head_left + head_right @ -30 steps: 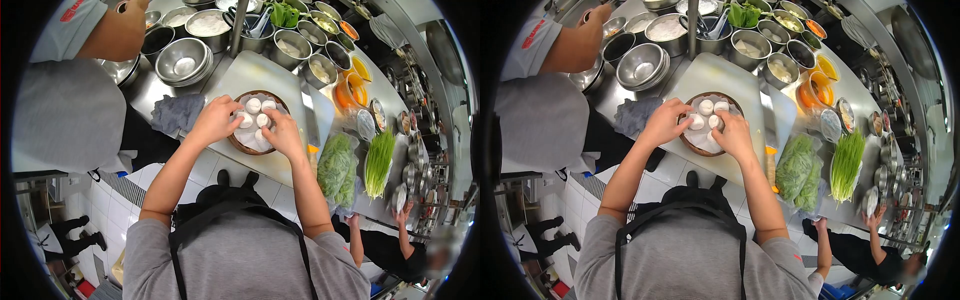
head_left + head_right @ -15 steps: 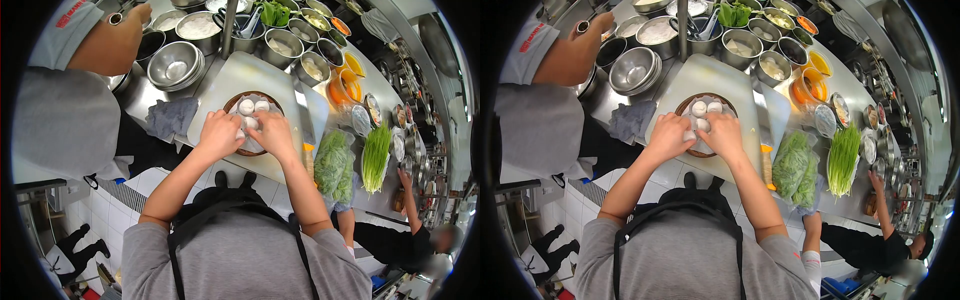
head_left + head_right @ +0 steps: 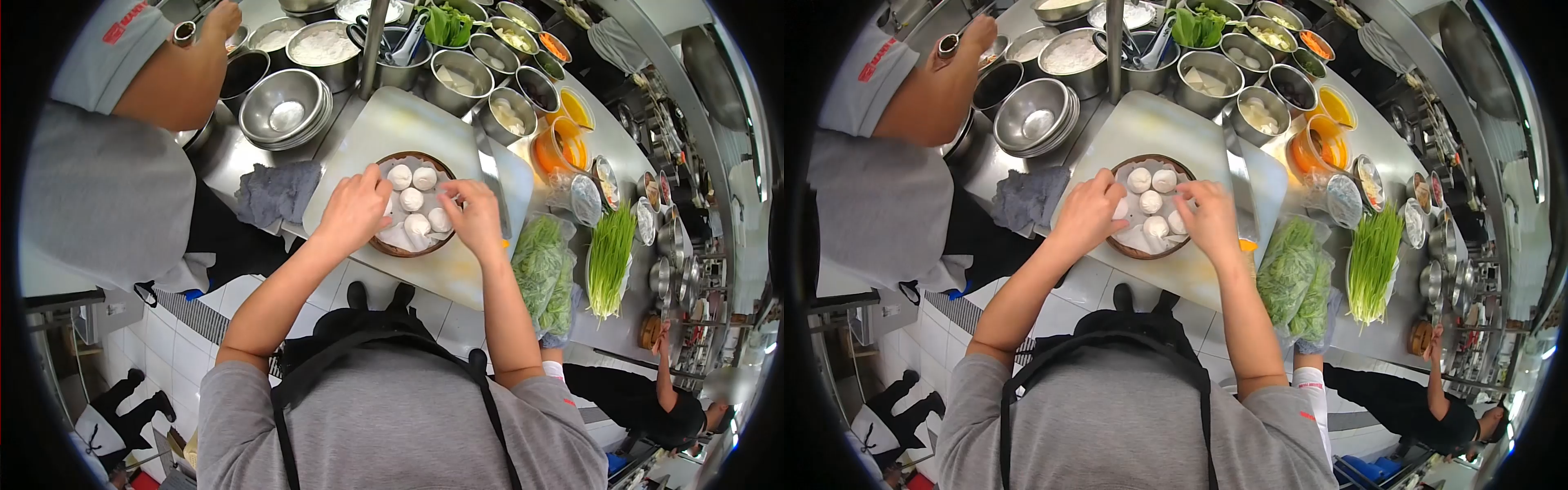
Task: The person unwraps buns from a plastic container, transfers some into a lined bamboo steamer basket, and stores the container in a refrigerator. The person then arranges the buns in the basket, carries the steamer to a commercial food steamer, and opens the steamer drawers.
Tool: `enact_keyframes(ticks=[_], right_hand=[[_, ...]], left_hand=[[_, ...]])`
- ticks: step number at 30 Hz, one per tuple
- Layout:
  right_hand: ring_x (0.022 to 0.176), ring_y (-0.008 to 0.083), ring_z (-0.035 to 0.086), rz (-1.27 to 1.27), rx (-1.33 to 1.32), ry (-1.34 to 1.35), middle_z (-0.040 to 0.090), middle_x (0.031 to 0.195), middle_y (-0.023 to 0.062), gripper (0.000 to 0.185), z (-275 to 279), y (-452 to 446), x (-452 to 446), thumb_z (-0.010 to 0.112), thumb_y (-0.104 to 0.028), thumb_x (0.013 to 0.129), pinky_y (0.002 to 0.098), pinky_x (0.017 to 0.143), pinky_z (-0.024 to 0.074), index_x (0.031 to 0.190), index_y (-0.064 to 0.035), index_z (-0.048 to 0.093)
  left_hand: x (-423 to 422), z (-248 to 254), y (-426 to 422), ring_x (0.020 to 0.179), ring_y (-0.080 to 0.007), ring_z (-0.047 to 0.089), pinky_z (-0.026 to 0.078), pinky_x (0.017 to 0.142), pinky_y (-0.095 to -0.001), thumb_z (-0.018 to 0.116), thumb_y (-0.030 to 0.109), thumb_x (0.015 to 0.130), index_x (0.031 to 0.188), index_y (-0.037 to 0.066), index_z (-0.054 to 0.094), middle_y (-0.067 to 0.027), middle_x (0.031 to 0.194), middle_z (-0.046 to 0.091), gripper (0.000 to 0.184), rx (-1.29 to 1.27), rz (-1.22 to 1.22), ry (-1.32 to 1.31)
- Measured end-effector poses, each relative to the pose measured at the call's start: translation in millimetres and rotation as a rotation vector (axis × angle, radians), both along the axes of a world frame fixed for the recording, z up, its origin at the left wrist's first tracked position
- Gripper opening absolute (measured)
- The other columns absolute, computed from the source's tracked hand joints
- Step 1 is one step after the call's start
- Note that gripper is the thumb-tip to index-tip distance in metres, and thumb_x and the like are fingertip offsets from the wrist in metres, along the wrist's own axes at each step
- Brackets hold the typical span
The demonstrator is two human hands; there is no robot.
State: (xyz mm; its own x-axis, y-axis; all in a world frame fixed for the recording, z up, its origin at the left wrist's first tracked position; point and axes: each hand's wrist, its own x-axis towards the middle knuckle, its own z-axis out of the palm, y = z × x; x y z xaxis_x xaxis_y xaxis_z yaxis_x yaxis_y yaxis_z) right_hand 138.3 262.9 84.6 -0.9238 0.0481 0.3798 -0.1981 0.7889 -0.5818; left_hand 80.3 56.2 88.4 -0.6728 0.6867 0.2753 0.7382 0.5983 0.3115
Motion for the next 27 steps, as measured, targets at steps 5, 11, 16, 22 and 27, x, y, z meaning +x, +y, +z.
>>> enact_keyframes(ticks=[5, 11, 16, 22, 27], right_hand=[[0.076, 0.0284, 0.057, -0.079, 0.041, -0.03, 0.062, 0.077, 0.0103, 0.016, 4.8, 6.7, -4.3, 0.069, -0.012, 0.07, 0.0375, 0.07, 0.0434, 0.084, -0.0066, 0.064], [0.093, 0.0224, 0.05, 0.173, 0.305, -0.254, 0.063, 0.091, 0.0022, 0.022, 7.1, -15.5, 21.2, 0.068, -0.022, 0.069, 0.0366, 0.079, 0.0378, 0.089, -0.0115, 0.067], [0.09, 0.0225, 0.05, 0.224, 0.297, -0.324, 0.064, 0.089, 0.002, 0.027, 10.1, -15.8, 18.4, 0.07, -0.022, 0.066, 0.0349, 0.08, 0.0356, 0.09, -0.0119, 0.067], [0.089, 0.0221, 0.049, 0.337, 0.263, -0.419, 0.064, 0.087, 0.0013, 0.026, 14.7, -16.0, 15.7, 0.07, -0.019, 0.067, 0.036, 0.083, 0.0329, 0.091, -0.0125, 0.065], [0.088, 0.0221, 0.049, 0.289, 0.206, -0.364, 0.063, 0.083, 0.0012, 0.025, 8.9, -20.3, 17.2, 0.069, -0.021, 0.067, 0.0359, 0.082, 0.0325, 0.09, -0.012, 0.063]], left_hand=[[5.6, -7.1, 6.7, 0.085, -0.0275, 0.057, 0.047, 0.07, -0.0381, 0.078, 0.02, 0.057, 0.09, 0.003, 0.057, -0.011, 0.09, 0.05, 0.042, -0.13, -0.021, -0.06], [8.7, 0.2, -11.1, 0.085, -0.0274, 0.055, 0.046, 0.073, -0.0379, 0.076, 0.019, 0.062, 0.092, 0.006, 0.059, -0.0092, 0.089, 0.053, 0.036, 0.124, -0.036, -0.202], [28.4, 8.2, -8.5, 0.087, -0.026, 0.053, 0.043, 0.075, -0.0366, 0.073, 0.014, 0.065, 0.089, 0.006, 0.063, -0.0076, 0.095, 0.053, 0.027, 0.191, -0.045, -0.108], [27.9, -0.6, -9.0, 0.105, -0.0301, 0.046, 0.037, 0.085, -0.0418, 0.067, 0.011, 0.067, 0.09, 0.008, 0.065, -0.0106, 0.113, 0.05, 0.023, 0.124, -0.039, -0.089], [20.5, -1.0, 0.7, 0.124, -0.037, 0.032, 0.028, 0.099, -0.0478, 0.064, 0.012, 0.065, 0.094, 0.009, 0.066, -0.0161, 0.13, 0.042, 0.03, 0.101, -0.123, -0.031]])
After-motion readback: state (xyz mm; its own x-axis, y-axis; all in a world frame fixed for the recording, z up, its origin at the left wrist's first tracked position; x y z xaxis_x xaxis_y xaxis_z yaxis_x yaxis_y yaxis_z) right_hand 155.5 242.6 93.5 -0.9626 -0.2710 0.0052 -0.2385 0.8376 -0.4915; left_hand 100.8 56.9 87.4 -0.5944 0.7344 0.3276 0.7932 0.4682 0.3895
